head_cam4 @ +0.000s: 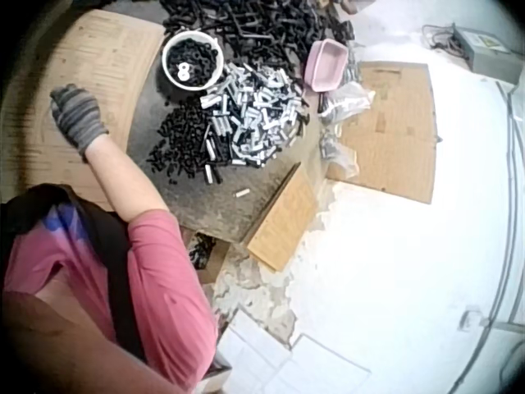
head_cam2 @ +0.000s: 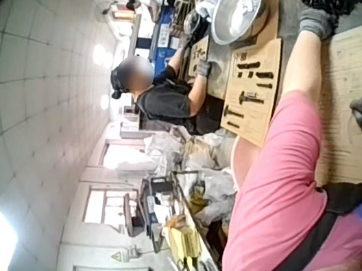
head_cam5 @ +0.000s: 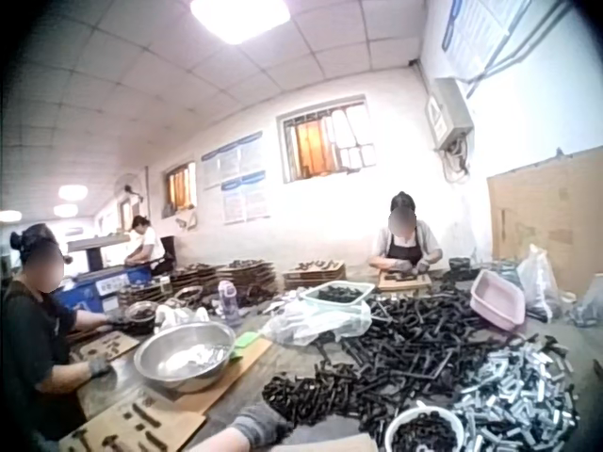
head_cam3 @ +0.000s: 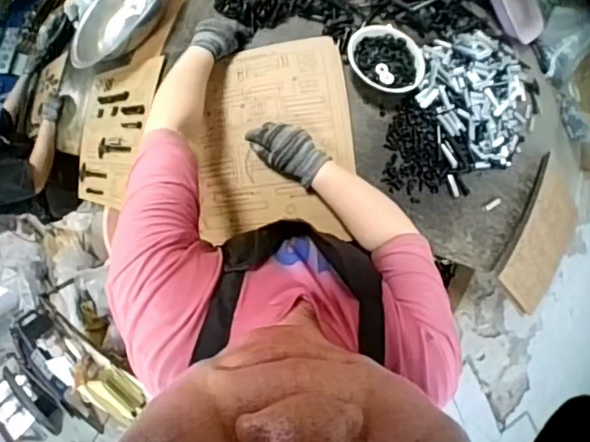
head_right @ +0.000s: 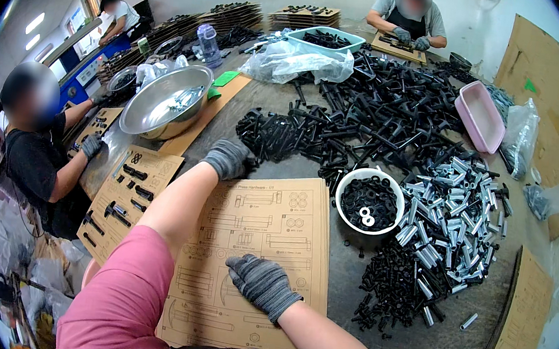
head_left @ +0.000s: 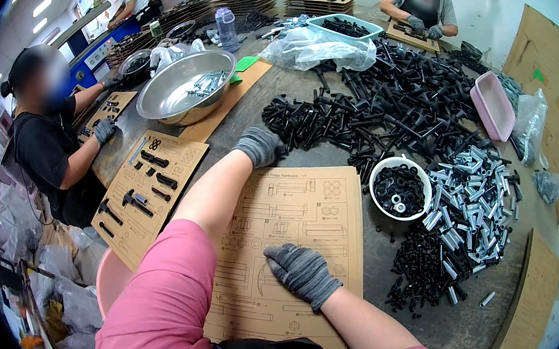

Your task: The person assembles small metal hardware components on a cardboard template. They pick up cylindrical sleeves and black fasteners, place them into slots, and use a hammer to tap them into place. The person repeatedly transfers finished pieces into a pink basin and resets the template for the next batch.

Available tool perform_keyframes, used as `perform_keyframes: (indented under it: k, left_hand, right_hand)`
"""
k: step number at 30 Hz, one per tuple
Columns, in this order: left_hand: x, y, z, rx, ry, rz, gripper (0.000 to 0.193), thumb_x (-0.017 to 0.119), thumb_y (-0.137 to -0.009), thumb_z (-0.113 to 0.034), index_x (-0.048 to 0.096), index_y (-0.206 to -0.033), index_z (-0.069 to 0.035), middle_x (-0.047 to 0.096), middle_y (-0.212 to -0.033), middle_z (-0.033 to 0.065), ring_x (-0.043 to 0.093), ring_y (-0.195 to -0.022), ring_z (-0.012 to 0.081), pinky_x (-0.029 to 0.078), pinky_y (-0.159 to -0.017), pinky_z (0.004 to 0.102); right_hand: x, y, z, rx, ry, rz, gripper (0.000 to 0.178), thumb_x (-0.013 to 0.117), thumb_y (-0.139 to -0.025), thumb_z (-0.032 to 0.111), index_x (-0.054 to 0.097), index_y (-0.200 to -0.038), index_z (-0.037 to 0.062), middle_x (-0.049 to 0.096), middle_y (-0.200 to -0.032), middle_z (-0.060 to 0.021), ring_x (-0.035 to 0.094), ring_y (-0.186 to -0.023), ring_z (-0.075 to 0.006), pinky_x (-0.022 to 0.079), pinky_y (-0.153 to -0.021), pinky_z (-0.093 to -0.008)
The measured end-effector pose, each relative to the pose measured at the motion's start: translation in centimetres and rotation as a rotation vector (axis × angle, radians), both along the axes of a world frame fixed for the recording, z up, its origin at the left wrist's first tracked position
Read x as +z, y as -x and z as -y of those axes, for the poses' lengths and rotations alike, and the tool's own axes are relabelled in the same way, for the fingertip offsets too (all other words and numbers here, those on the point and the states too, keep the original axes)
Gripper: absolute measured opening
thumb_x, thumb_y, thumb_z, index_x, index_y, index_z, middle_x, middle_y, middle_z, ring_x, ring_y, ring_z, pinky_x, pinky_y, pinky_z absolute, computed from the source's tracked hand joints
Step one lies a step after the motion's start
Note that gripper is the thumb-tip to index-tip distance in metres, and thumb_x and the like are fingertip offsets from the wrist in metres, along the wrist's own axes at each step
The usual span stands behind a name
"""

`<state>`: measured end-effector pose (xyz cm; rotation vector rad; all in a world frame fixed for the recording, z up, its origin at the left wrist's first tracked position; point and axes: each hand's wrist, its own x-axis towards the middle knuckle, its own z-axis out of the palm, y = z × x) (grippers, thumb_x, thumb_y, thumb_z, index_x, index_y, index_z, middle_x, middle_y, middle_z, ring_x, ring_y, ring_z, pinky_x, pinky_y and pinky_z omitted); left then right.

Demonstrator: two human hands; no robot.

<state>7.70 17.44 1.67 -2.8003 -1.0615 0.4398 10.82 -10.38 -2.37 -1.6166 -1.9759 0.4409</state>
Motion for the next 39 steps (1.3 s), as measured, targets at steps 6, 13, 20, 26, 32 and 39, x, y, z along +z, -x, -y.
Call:
perform_keyframes:
  k: [6, 13, 20, 26, 32, 39]
  left_hand:
    - [-0.7, 3.6, -2.1, 0.515, 0.073, 0.354, 0.046, 0.056, -0.076, -0.042, 0.060, -0.101, -0.004, 0.057, -0.104, 0.0197, 0.055, -0.098, 0.0317, 0.042, -0.085, 0.0373]
    - [-2.5, 4.0, -3.1, 0.531, 0.100, 0.183, 0.039, 0.058, -0.075, -0.039, 0.063, -0.097, -0.007, 0.060, -0.102, 0.0132, 0.058, -0.093, 0.0300, 0.045, -0.079, 0.0391]
    - [0.9, 5.4, 2.3, 0.434, 0.527, 0.695, 0.032, 0.057, -0.080, -0.029, 0.052, -0.091, 0.001, 0.058, -0.073, 0.0098, 0.057, -0.058, 0.0176, 0.047, -0.056, 0.0318]
    - [3.6, 7.3, 11.9, 0.342, 1.184, 0.864, 0.031, 0.059, -0.081, -0.028, 0.050, -0.095, -0.002, 0.052, -0.067, 0.0026, 0.052, -0.052, 0.0100, 0.046, -0.048, 0.0220]
    - [4.7, 9.1, 16.5, 0.185, 1.124, 0.601, 0.029, 0.061, -0.080, -0.025, 0.054, -0.096, -0.001, 0.052, -0.069, 0.0009, 0.050, -0.059, 0.0089, 0.043, -0.052, 0.0227]
    - [2.5, 11.6, 13.0, 0.147, 0.917, 0.726, 0.025, 0.056, -0.078, -0.006, 0.056, -0.102, 0.002, 0.059, -0.079, 0.0052, 0.053, -0.068, 0.0090, 0.047, -0.058, 0.0241]
  right_hand:
    - [-0.1, 0.2, 0.0, -0.015, -0.102, -0.061, 0.024, 0.048, -0.083, 0.028, 0.060, -0.095, 0.0112, 0.060, -0.077, -0.0109, 0.059, -0.068, -0.0262, 0.048, -0.061, -0.0361]
    - [1.0, 0.0, 0.1, 0.022, 0.127, -0.038, 0.029, 0.043, -0.086, 0.029, 0.056, -0.104, 0.0108, 0.059, -0.092, -0.0134, 0.058, -0.082, -0.0280, 0.046, -0.073, -0.0379]
    - [0.3, 0.1, 0.0, -0.012, 0.035, -0.148, 0.026, 0.048, -0.084, 0.027, 0.059, -0.099, 0.0079, 0.060, -0.090, -0.0132, 0.058, -0.084, -0.0278, 0.046, -0.075, -0.0365]
    - [-0.7, -1.0, -1.6, -0.166, 0.110, -0.720, 0.063, 0.066, -0.073, 0.018, 0.035, -0.128, 0.0112, 0.052, -0.104, -0.0136, 0.055, -0.085, -0.0215, 0.048, -0.075, -0.0309]
    - [3.1, -2.3, -2.1, -0.133, 0.085, -0.975, 0.056, 0.067, -0.072, 0.013, 0.042, -0.122, 0.0089, 0.051, -0.098, -0.0098, 0.056, -0.073, -0.0134, 0.051, -0.055, -0.0218]
    - [4.6, -3.4, -3.8, -0.238, 0.194, -0.900, 0.022, 0.058, -0.077, 0.005, 0.059, -0.099, 0.0043, 0.060, -0.078, -0.0077, 0.058, -0.061, -0.0129, 0.051, -0.054, -0.0239]
